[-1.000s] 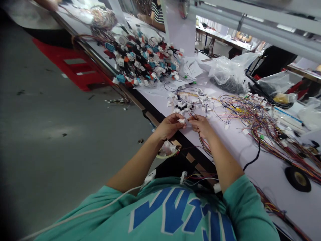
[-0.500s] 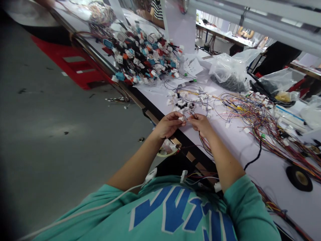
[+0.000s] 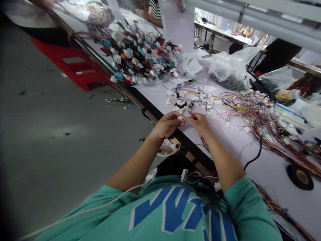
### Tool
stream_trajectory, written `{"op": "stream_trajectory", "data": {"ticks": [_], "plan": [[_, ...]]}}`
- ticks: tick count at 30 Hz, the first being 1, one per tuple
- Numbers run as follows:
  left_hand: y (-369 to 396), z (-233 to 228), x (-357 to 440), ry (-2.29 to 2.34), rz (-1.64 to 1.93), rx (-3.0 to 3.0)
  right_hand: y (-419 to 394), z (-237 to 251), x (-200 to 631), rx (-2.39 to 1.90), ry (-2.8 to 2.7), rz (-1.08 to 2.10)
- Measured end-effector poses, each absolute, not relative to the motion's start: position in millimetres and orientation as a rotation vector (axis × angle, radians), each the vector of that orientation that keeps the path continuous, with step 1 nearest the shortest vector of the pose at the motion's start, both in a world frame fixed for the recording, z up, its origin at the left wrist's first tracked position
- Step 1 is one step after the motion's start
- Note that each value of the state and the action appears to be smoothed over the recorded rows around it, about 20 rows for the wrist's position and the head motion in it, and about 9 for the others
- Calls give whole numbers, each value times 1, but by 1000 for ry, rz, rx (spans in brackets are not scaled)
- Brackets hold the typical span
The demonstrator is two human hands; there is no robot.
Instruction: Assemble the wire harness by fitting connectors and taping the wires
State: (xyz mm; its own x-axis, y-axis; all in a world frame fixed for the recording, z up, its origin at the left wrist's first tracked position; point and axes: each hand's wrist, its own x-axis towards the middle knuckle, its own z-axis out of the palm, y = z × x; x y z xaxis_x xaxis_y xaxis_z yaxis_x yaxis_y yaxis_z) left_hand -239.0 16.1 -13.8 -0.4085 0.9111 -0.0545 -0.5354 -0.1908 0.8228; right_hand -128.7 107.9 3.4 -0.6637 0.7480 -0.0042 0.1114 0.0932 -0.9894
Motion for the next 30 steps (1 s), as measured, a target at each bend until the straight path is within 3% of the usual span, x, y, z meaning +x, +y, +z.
{"op": "stream_trajectory", "data": {"ticks": [14, 23, 30], "plan": [[15, -13, -238, 975, 1793, 554, 106, 5, -129, -863, -1911, 1521], [18, -15, -235, 1052, 1782, 626, 100, 14, -130, -907, -2167, 1183], [18, -14, -235, 1018, 1817, 534, 106, 3, -130, -832, -2151, 1346]]}}
